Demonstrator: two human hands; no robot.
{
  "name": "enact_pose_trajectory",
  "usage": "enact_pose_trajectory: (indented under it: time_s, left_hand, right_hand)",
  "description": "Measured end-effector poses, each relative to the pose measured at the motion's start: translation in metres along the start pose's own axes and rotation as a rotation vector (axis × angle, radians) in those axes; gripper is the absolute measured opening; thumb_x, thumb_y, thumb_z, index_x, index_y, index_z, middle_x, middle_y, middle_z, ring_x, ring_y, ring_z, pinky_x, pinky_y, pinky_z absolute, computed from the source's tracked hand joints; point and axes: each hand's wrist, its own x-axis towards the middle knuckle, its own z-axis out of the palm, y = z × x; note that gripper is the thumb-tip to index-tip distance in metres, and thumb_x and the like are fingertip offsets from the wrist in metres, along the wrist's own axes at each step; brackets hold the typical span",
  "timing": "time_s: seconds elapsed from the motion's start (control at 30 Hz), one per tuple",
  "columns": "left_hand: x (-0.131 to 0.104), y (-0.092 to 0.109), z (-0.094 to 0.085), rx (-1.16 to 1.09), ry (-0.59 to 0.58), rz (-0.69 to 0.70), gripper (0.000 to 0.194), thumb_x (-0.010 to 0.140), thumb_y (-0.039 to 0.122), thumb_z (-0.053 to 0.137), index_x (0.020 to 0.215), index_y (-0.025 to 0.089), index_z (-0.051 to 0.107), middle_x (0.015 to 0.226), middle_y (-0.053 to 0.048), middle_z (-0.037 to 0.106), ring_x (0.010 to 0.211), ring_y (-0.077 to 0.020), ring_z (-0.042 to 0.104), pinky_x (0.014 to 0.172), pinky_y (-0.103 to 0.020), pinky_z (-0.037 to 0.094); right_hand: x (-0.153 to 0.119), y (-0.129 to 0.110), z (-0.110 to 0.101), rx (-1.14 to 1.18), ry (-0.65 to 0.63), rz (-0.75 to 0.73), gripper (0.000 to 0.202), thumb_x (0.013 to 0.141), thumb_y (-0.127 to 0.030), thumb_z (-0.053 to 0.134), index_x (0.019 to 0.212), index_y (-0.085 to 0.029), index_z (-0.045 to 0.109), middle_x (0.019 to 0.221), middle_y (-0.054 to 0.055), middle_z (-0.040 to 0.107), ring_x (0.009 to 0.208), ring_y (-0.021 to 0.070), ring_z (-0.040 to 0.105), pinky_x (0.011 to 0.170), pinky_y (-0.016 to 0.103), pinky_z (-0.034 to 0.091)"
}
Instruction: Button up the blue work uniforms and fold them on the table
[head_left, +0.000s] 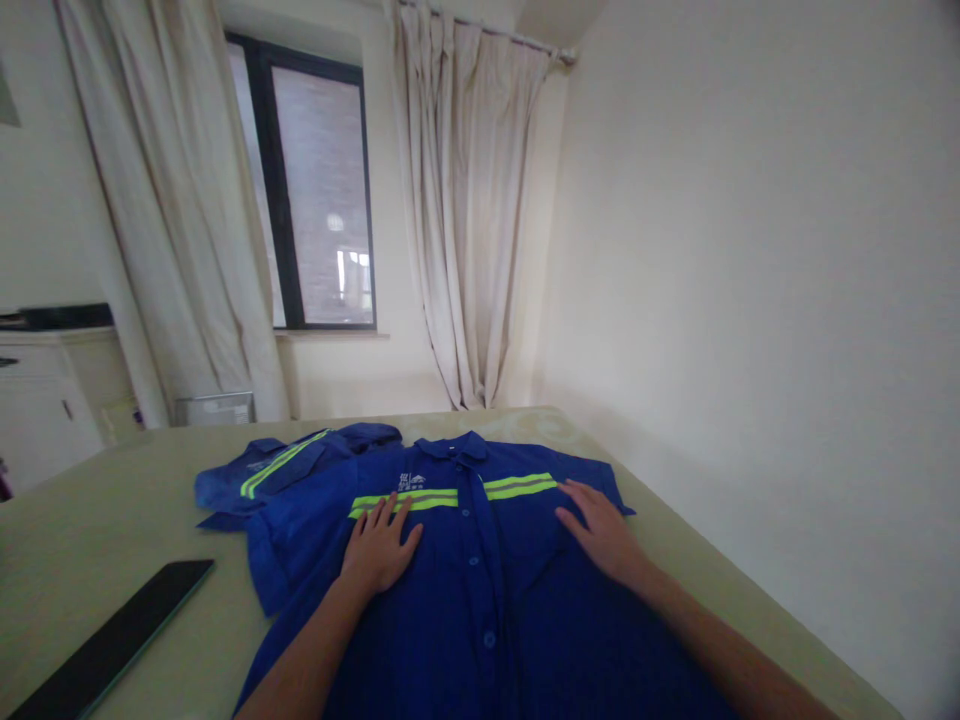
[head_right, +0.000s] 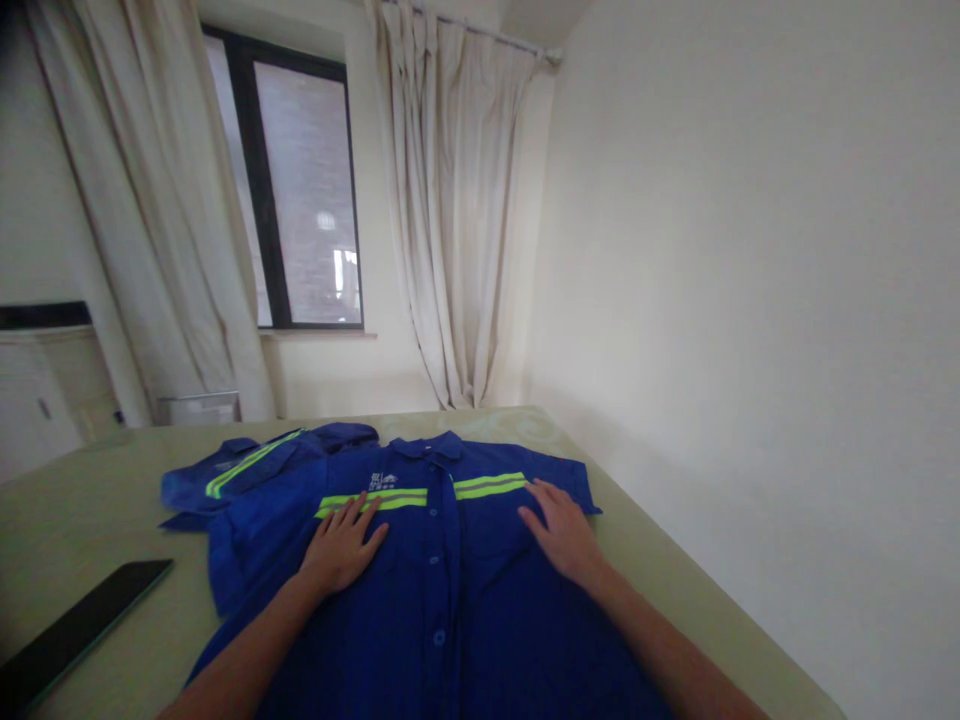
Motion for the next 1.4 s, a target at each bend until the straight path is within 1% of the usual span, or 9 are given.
enact_pose_trajectory:
  time_s: [0.07,0.17,0.37,0.6,0.77,0.97,1.13,1.27,1.4]
  left_hand:
    - [0.002,-0.003,0.001,0.006,-0.015,0.013,0.074,0.097,0.065,0.028,0.157,0.024,0.036,0.167,-0.01,0.026,0.155,-0.0319,0.023,0.124,-0.053,0.017]
    - [0.007,-0.007,0.002,0.015,-0.011,0.021,0.074,0.097,0.066,0.027,0.158,0.025,0.035,0.168,-0.009,0.025,0.155,-0.0318,0.022,0.124,-0.053,0.017]
    - [0.017,-0.007,0.005,0.022,0.032,-0.005,0.07,0.098,0.063,0.03,0.157,0.026,0.038,0.167,-0.008,0.028,0.154,-0.0318,0.026,0.123,-0.052,0.019]
    - [0.019,0.005,-0.006,0.034,0.1,-0.022,0.056,0.101,0.046,0.036,0.149,0.021,0.05,0.159,-0.011,0.045,0.146,-0.0328,0.039,0.12,-0.052,0.028]
    - [-0.026,0.039,-0.009,0.016,0.055,0.039,0.057,0.094,0.013,0.031,0.144,0.02,0.056,0.153,-0.009,0.053,0.138,-0.0267,0.051,0.115,-0.046,0.038]
    - [-0.104,0.094,0.013,-0.185,0.002,0.263,0.065,0.099,0.054,0.036,0.159,0.029,0.033,0.166,-0.003,0.031,0.152,-0.0329,0.03,0.126,-0.056,0.02]
    - [-0.102,0.104,0.007,-0.175,-0.004,0.26,0.068,0.099,0.062,0.031,0.16,0.031,0.027,0.168,-0.001,0.026,0.154,-0.0311,0.025,0.127,-0.056,0.019]
    - [-0.074,0.097,0.001,-0.188,0.004,0.296,0.066,0.1,0.061,0.032,0.157,0.028,0.037,0.165,-0.004,0.035,0.152,-0.0295,0.03,0.126,-0.056,0.022]
    - [-0.051,0.095,0.002,-0.188,0.085,0.286,0.052,0.102,0.042,0.036,0.15,0.025,0.049,0.158,-0.004,0.048,0.148,-0.0269,0.039,0.124,-0.053,0.028]
  right_hand:
    - [0.0,-0.04,0.027,-0.029,-0.154,-0.131,0.059,0.097,-0.059,0.048,0.149,-0.03,0.05,0.159,0.007,0.043,0.147,0.0259,0.037,0.122,0.045,0.024]
    - [0.009,-0.081,0.062,-0.008,-0.312,-0.121,0.067,0.1,-0.068,0.035,0.153,-0.028,0.045,0.163,0.009,0.037,0.151,0.0275,0.031,0.122,0.049,0.021]
    - [0.049,-0.128,0.105,0.119,-0.374,-0.17,0.073,0.101,-0.071,0.024,0.155,-0.025,0.042,0.159,0.011,0.043,0.148,0.0262,0.036,0.121,0.048,0.022]
    - [0.072,-0.139,0.134,0.047,-0.348,-0.255,0.076,0.1,-0.072,0.026,0.158,-0.025,0.034,0.167,0.008,0.026,0.154,0.0228,0.021,0.124,0.044,0.013]
    - [0.09,-0.131,0.139,0.025,-0.367,-0.262,0.073,0.101,-0.069,0.025,0.159,-0.026,0.031,0.167,0.006,0.027,0.154,0.0216,0.021,0.124,0.043,0.014]
    - [0.104,-0.128,0.14,0.032,-0.15,-0.24,0.057,0.106,-0.052,0.033,0.15,-0.02,0.049,0.152,0.011,0.052,0.141,0.0243,0.045,0.118,0.041,0.028]
    - [0.098,-0.134,0.121,0.114,0.137,-0.269,0.04,0.105,-0.033,0.036,0.124,-0.017,0.068,0.121,0.013,0.071,0.119,0.0276,0.059,0.108,0.042,0.04]
    - [0.056,-0.136,0.085,0.264,-0.091,-0.361,0.034,0.102,-0.029,0.042,0.117,-0.021,0.072,0.118,0.009,0.073,0.112,0.0231,0.064,0.103,0.037,0.045]
    - [-0.03,-0.11,0.035,0.196,-0.346,-0.345,0.053,0.096,-0.045,0.058,0.146,-0.028,0.054,0.152,0.007,0.053,0.138,0.0276,0.049,0.117,0.044,0.035]
